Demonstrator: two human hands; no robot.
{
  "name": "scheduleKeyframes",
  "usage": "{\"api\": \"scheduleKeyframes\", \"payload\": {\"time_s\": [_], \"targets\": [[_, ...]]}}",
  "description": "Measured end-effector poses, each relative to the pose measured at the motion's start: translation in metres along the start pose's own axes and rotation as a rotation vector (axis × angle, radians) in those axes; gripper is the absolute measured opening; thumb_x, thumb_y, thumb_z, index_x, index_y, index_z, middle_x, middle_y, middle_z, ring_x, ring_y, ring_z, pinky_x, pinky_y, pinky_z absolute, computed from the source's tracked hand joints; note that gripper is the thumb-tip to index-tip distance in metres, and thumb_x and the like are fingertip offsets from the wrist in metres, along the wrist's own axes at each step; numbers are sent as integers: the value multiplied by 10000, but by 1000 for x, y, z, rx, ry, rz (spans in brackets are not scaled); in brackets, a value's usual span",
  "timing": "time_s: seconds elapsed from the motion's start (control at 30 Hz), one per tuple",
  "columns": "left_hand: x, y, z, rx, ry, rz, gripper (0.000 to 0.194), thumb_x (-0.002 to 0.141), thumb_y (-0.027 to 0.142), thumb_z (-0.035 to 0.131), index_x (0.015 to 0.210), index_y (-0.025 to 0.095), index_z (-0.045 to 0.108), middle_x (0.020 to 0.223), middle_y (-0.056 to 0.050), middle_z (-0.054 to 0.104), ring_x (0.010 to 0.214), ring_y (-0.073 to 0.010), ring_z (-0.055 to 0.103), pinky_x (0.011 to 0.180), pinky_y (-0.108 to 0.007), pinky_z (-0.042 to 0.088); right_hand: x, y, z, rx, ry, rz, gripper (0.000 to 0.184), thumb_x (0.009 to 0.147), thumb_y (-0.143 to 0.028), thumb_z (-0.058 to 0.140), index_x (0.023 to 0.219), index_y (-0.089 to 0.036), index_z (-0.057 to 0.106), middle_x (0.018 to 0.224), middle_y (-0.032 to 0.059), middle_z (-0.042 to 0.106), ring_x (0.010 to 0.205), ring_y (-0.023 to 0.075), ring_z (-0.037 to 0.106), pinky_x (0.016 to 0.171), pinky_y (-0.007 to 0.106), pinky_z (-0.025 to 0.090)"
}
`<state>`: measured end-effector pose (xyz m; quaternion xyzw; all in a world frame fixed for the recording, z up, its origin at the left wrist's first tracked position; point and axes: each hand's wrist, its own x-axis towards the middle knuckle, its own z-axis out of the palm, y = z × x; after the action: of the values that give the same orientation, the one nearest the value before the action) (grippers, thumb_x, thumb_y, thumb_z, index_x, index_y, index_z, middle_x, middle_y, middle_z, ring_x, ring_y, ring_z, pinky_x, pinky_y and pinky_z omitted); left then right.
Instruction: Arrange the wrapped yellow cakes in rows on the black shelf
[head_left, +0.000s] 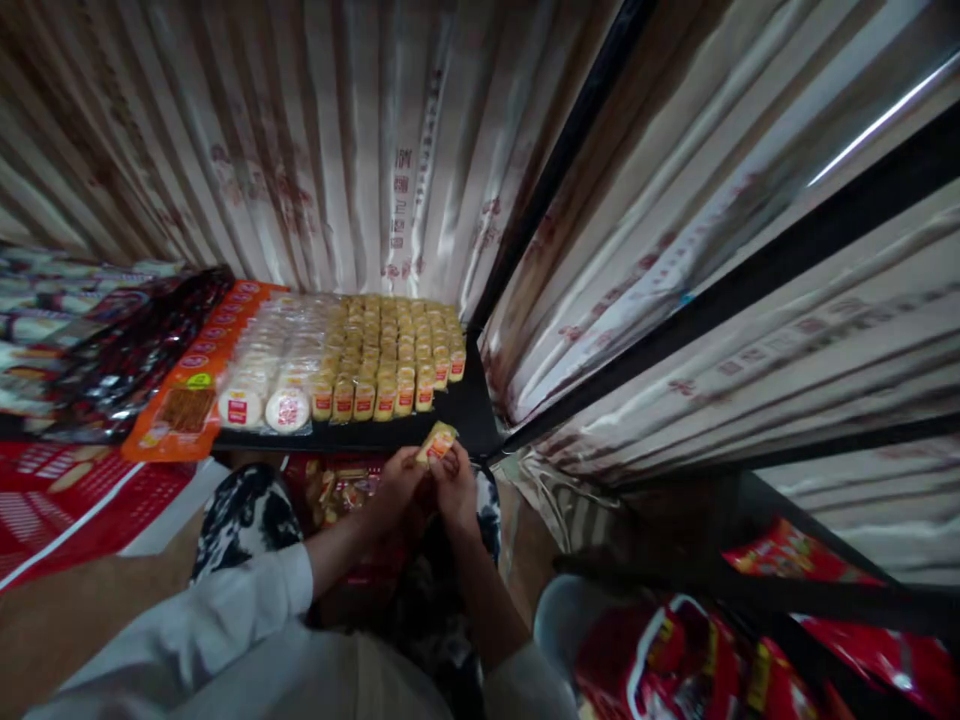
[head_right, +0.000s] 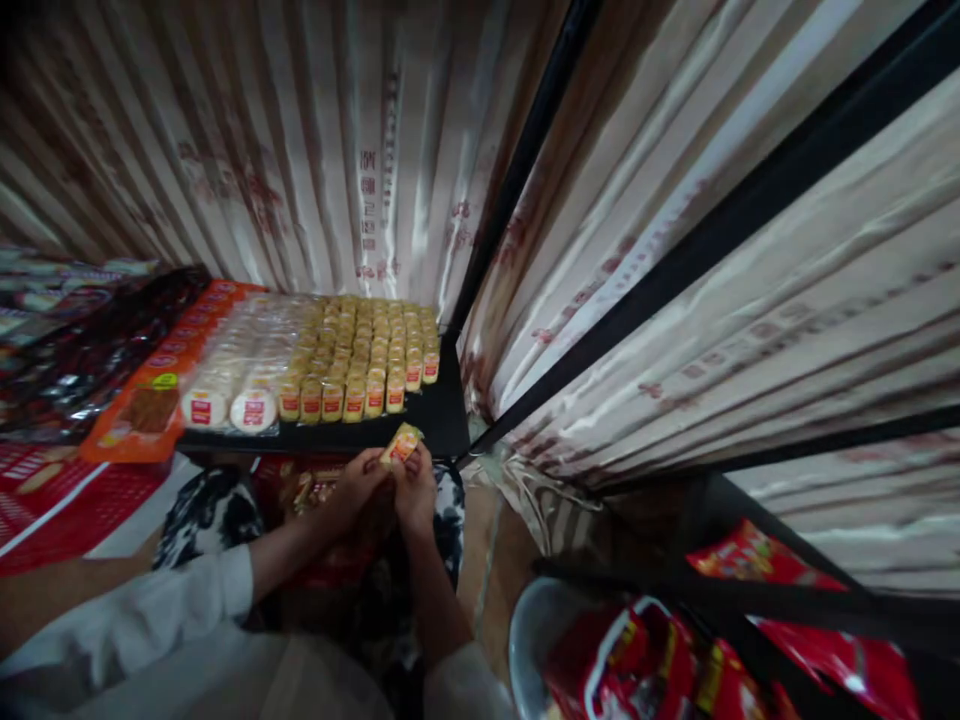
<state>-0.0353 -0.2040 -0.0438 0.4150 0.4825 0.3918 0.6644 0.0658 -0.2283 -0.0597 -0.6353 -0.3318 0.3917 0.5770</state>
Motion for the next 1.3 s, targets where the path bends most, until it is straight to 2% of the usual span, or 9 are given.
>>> {"api": "scheduleKeyframes", "payload": {"time_s": [0.07, 0.13, 0.23, 0.37, 0.6, 0.93, 1.03, 1.17, 1.3], "targets": [[12, -1, 10, 54, -28, 33, 239, 728, 216, 587, 955, 145, 608, 872, -47, 689, 752, -144, 632, 702, -254, 506, 13, -1, -6, -15, 36, -27, 465, 729, -346, 606, 1161, -198, 517, 1008, 76, 685, 878, 184, 662, 813, 337, 535], [23, -4, 18, 174, 27, 107, 266, 734, 182, 561, 994, 145, 602, 954, -70, 669, 771, -147, 629, 736, -281, 515, 29, -3, -12, -22, 48, -53, 481, 724, -349, 605, 1169, -188, 521, 1005, 80, 684, 876, 184, 659, 809, 333, 534], [36, -12, 26, 385, 174, 344, 324, 740, 128, 512, 1055, 150, 588, 1054, -99, 614, 912, -173, 607, 859, -337, 495, 58, -4, -18, -32, 61, -117, 502, 724, -346, 601, 1184, -162, 523, 1002, 88, 679, 884, 178, 649, 804, 318, 531], [46, -16, 32, 497, 143, 584, 309, 798, 132, 428, 1070, 169, 570, 1077, -101, 586, 1050, -189, 557, 926, -358, 475, 95, -6, -16, -105, 45, -177, 491, 744, -308, 577, 1212, -170, 519, 1033, 79, 664, 911, 173, 632, 815, 313, 525], [62, 1, 36, 648, 116, 512, 379, 785, 110, 412, 1135, 179, 541, 1233, -101, 538, 1214, -208, 464, 1075, -407, 354, 130, -13, 4, -327, -41, -209, 481, 766, -237, 512, 1245, -191, 525, 1102, 85, 597, 913, 172, 598, 805, 307, 523], [74, 3, 24, 725, 99, 471, 424, 790, 133, 391, 1188, 121, 538, 1276, -141, 532, 1239, -231, 450, 1087, -407, 336, 133, -16, 14, -380, 28, -286, 436, 775, -250, 496, 1200, -148, 496, 1133, 133, 520, 1004, 197, 534, 780, 307, 529], [76, 0, 22, 718, 94, 494, 430, 797, 146, 389, 1199, 105, 537, 1280, -151, 532, 1249, -237, 441, 1097, -410, 321, 129, -12, 15, -375, 100, -323, 327, 795, -292, 487, 1087, -146, 510, 1095, 128, 516, 978, 188, 525, 773, 300, 528], [78, -6, 22, 692, 88, 508, 455, 788, 134, 388, 1221, 119, 526, 1306, -133, 520, 1259, -223, 434, 1106, -404, 311, 126, -4, 17, -427, 64, -360, 147, 812, -271, 461, 908, -191, 538, 1001, 94, 537, 919, 177, 525, 794, 298, 505], [80, -10, 22, 690, 69, 512, 450, 781, 121, 382, 1202, 129, 540, 1312, -123, 517, 1261, -218, 433, 1107, -403, 306, 128, 2, 18, -519, 62, -401, 117, 806, -215, 453, 828, -196, 566, 1043, 105, 538, 1020, 206, 494, 929, 370, 431]]}}
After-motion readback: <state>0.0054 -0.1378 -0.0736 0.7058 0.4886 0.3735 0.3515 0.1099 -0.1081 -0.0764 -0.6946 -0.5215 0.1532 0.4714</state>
